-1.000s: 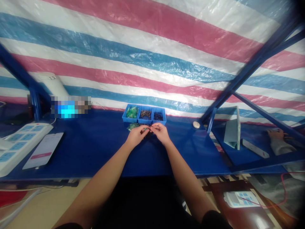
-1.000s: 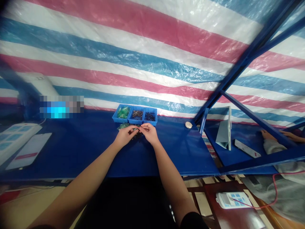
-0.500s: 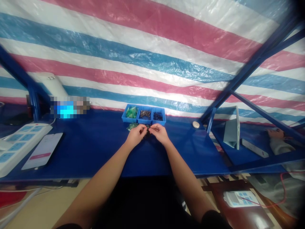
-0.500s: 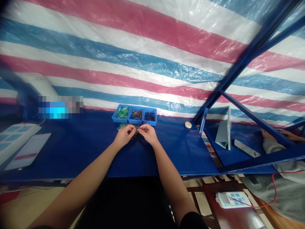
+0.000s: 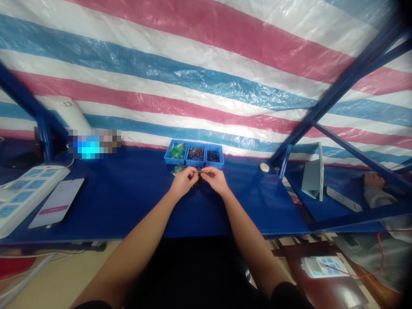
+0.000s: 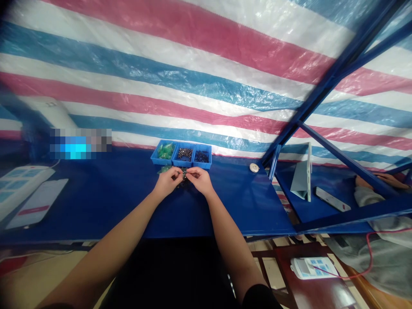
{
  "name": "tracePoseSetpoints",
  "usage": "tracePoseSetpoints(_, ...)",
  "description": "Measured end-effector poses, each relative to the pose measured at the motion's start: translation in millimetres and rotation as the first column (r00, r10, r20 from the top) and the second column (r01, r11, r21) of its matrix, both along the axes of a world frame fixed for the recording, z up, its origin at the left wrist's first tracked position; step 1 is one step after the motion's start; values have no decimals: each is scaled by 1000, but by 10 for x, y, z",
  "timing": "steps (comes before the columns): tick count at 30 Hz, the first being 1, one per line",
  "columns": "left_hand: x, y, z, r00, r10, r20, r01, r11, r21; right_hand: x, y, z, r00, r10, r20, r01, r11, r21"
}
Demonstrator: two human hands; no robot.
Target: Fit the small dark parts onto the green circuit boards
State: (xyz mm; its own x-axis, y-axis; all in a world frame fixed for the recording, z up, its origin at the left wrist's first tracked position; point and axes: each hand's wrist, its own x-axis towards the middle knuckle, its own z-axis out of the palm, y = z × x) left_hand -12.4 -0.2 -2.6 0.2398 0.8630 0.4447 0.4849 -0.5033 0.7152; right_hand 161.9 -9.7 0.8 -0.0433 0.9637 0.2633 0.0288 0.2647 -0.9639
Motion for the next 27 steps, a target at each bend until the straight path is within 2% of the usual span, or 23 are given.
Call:
tracePoseSetpoints(10,-14,-4,14,1000,0,-20,0,1000,5,14,1,8,999,-3,41,3,1000,9)
tracePoseSetpoints(27,-15,-16,35,999,-19,-35,19,1000,5,0,0,9,1000,2,13,-2,1000,11)
